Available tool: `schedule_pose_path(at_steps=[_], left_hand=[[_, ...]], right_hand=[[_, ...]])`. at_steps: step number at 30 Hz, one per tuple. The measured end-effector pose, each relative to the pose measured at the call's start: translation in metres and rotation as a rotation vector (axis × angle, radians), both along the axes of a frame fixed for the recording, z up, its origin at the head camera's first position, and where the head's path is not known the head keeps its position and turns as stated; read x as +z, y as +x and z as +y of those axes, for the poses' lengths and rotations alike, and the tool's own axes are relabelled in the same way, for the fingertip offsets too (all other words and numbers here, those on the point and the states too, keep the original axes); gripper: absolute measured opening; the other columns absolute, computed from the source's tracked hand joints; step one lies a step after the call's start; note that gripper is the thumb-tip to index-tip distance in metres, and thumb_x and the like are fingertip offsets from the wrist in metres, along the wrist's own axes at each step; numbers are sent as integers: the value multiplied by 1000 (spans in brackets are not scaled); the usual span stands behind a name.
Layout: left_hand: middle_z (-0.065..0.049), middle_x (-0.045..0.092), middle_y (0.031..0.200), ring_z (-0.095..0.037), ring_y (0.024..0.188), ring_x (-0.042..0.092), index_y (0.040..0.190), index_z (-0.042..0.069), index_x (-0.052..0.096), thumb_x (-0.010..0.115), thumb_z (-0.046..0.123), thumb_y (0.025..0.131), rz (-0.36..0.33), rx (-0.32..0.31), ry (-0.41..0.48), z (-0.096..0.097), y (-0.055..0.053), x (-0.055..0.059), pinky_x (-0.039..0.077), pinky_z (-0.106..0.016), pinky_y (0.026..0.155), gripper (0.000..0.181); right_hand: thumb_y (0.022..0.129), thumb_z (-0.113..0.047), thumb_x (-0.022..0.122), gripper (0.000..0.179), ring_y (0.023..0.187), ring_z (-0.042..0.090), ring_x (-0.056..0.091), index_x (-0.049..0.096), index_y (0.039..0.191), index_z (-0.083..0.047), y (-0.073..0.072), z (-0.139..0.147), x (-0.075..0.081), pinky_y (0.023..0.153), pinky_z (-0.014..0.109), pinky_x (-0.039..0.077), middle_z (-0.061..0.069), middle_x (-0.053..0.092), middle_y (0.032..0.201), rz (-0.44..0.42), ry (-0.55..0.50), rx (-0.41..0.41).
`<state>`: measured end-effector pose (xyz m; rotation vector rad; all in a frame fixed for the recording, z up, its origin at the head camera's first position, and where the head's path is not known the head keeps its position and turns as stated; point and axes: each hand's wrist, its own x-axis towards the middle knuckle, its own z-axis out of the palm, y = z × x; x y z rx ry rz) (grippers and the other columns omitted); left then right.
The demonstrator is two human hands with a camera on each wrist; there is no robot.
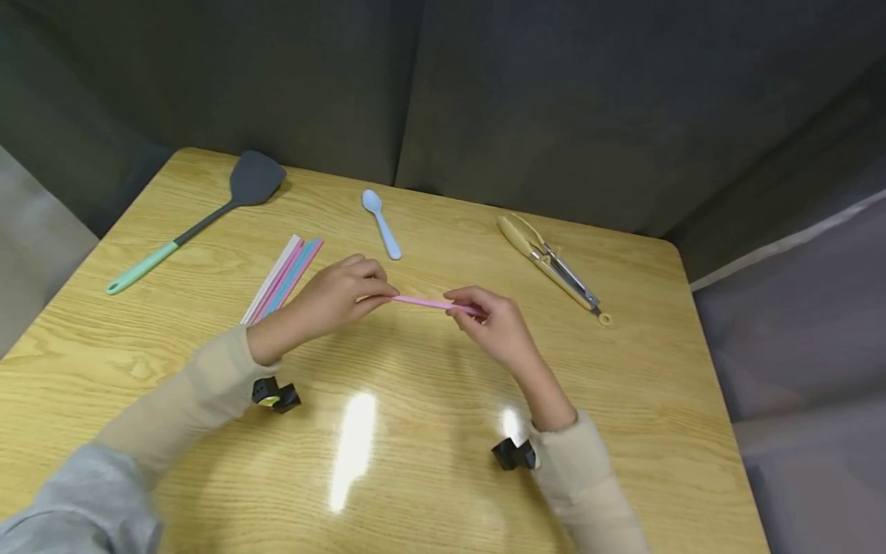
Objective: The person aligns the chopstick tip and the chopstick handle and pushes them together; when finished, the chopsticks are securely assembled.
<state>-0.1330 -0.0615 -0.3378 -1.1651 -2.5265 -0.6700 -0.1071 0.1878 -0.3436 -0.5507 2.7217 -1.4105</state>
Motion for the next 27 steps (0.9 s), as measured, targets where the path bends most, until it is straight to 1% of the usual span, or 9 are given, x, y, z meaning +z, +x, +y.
schedule_pose_path(at_steps=[2, 4, 9, 11, 15, 17, 20, 23, 27], left_hand=[[-1, 58, 83, -15, 79, 52, 89, 9, 71, 64, 15, 83, -11, -4, 4, -4, 0, 1, 43, -23, 66, 12], [-1, 59, 84, -15, 79, 53, 92, 9, 71, 64, 15, 83, -48, 24, 8, -11, 0, 3, 44, -24, 65, 13], [-2, 60, 85, -15, 74, 54, 96, 8, 66, 61, 15, 85, -201, 171, 6, -32, -7, -2, 44, -27, 60, 14], [-3, 60, 84, -15, 71, 54, 97, 7, 64, 60, 14, 86, -246, 227, 5, -42, -12, -8, 44, -27, 59, 14], [-8, 60, 83, -17, 67, 54, 102, 2, 60, 59, 9, 86, -270, 286, -6, -63, -21, -30, 45, -29, 57, 17], [-13, 62, 88, -21, 72, 58, 105, -3, 58, 57, 4, 86, -260, 293, -13, -72, -24, -43, 48, -30, 61, 20], [-20, 61, 95, -29, 83, 60, 107, -8, 56, 56, -3, 85, -283, 318, -27, -83, -26, -59, 51, -34, 68, 23], [-23, 60, 95, -33, 85, 60, 105, -10, 57, 55, -5, 84, -303, 364, -53, -87, -27, -68, 51, -37, 70, 22], [-25, 60, 87, -35, 81, 60, 100, -11, 58, 54, -5, 83, -323, 409, -83, -88, -28, -74, 51, -39, 67, 19]], right_hand=[[86, -8, 59, 26, 68, 23, 59, 59, 112, -2, 1, 3, -1, 51, 22, 43, 11, 65, 84, 7, 9, -11], [87, -8, 57, 28, 68, 22, 58, 57, 115, -2, 1, 8, -3, 53, 21, 44, 12, 64, 86, 14, 13, -32], [90, -8, 52, 28, 69, 23, 57, 55, 118, -4, 6, 21, -11, 57, 22, 45, 11, 64, 88, -3, 23, -49], [91, -10, 52, 27, 69, 22, 57, 57, 116, -4, 10, 25, -17, 57, 25, 46, 11, 64, 87, -32, 32, -32], [91, -12, 52, 25, 70, 23, 57, 59, 113, -3, 17, 27, -29, 60, 30, 48, 11, 64, 86, -110, 39, 3], [91, -12, 52, 25, 70, 24, 57, 59, 113, -3, 21, 26, -34, 60, 32, 48, 12, 64, 87, -142, 37, 18], [91, -13, 51, 24, 72, 27, 57, 59, 112, -2, 24, 23, -39, 61, 31, 49, 16, 63, 88, -181, 28, 41], [92, -13, 51, 25, 71, 31, 56, 59, 112, -1, 27, 21, -43, 59, 28, 48, 18, 62, 88, -202, 20, 60], [92, -12, 51, 25, 69, 31, 55, 58, 112, 0, 29, 21, -47, 56, 29, 47, 18, 61, 88, -222, 28, 63]])
